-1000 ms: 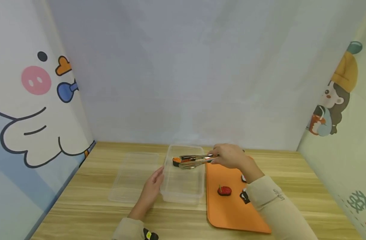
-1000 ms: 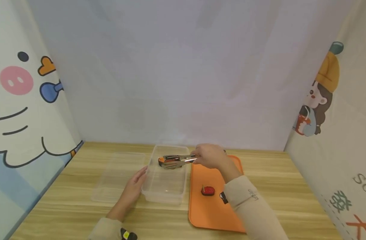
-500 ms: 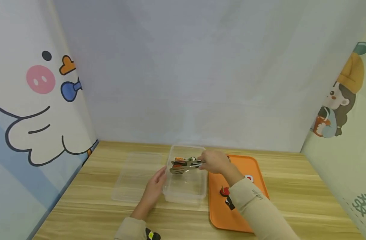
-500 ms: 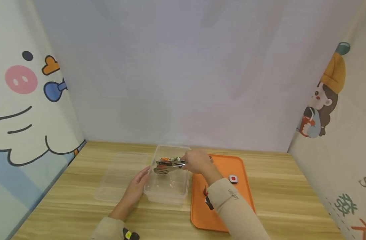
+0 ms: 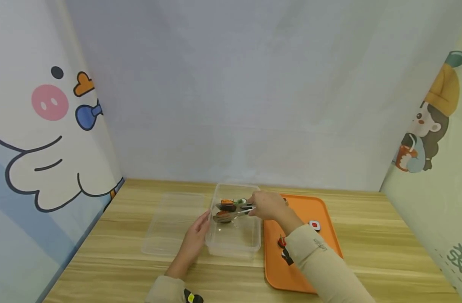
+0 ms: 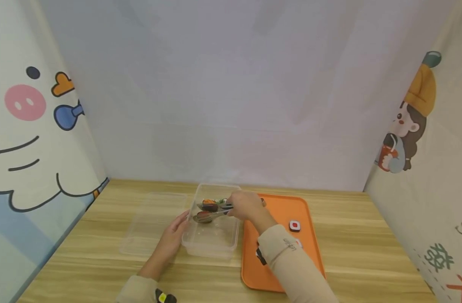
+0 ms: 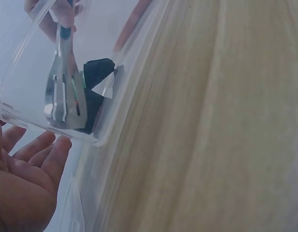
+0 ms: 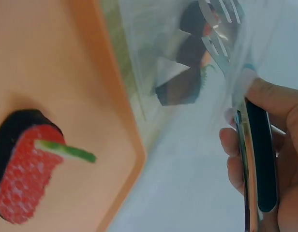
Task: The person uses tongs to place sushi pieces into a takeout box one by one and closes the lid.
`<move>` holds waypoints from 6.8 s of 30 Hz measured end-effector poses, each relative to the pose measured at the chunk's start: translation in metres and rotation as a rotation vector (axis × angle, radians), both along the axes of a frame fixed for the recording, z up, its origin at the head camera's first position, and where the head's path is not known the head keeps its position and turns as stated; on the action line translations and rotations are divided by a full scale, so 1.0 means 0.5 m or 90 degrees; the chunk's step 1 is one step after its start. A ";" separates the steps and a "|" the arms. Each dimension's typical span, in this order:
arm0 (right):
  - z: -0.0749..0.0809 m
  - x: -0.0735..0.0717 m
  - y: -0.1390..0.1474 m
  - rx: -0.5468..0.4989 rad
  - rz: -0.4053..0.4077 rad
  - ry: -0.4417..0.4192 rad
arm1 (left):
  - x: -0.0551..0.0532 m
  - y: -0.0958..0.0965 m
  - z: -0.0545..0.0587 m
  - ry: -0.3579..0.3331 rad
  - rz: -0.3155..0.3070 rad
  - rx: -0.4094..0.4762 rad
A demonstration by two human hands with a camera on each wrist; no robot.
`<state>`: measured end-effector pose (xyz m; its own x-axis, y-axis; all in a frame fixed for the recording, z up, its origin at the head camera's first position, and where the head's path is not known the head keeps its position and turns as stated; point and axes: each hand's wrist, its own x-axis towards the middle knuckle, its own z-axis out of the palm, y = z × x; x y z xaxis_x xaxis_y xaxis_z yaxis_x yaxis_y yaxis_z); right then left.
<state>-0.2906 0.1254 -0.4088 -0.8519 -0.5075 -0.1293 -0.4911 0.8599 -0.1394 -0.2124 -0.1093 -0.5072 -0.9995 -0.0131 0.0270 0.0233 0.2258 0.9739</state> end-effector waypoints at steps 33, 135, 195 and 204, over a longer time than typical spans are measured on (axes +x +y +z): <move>0.015 0.095 0.521 -0.160 -0.073 -0.034 | 0.000 0.005 -0.001 -0.001 0.010 0.002; -0.027 0.139 0.408 -0.188 -0.021 -0.074 | 0.001 0.002 0.001 -0.003 0.011 -0.003; 0.045 0.038 0.187 -0.146 0.006 0.036 | 0.008 0.001 0.001 0.012 -0.001 0.005; 0.061 0.062 0.232 -0.173 -0.028 0.016 | 0.009 0.001 0.000 0.017 -0.006 0.005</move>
